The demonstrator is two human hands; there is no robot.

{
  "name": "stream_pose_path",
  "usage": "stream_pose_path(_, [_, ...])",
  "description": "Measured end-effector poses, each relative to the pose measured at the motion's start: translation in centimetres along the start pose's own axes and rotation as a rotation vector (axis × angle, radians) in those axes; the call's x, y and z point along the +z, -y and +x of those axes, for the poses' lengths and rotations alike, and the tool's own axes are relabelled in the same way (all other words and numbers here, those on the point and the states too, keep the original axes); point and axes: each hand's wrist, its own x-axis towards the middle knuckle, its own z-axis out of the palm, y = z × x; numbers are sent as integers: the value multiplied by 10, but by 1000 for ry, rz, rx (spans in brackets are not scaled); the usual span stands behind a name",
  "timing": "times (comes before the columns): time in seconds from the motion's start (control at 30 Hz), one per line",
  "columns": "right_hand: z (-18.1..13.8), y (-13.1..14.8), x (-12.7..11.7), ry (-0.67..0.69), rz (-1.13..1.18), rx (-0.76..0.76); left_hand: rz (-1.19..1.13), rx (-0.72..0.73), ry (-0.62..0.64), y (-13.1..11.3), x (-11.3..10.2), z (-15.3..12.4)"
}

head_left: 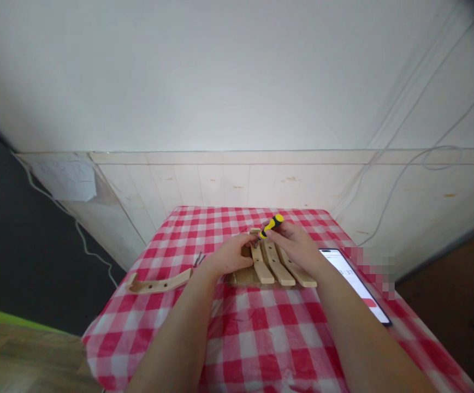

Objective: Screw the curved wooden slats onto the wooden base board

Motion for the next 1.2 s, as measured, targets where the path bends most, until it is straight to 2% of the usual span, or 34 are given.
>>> stream_pose_path(0.2, [2,-1,2,-31,126,-86,-35,1,6,0,0,0])
stream_pose_path(0.4, [4,-3,1,-15,97,-109,-163,-40,46,2,0,-1])
stream_pose_path(0.63, [1,2,2,7,117,-125,-104,-93,49,3,-2,-1])
stream_pose_path(0.8, [0,4,2,15,121,-102,-85,-81,9,5,2,0])
stream_pose_path(1.0, [-1,3,0,-6,23,-30,6,-128,-102,-1,9,5])
stream_pose_path(1.2, [-3,6,1,12,19,-25,19,-152,-119,-2,10,7])
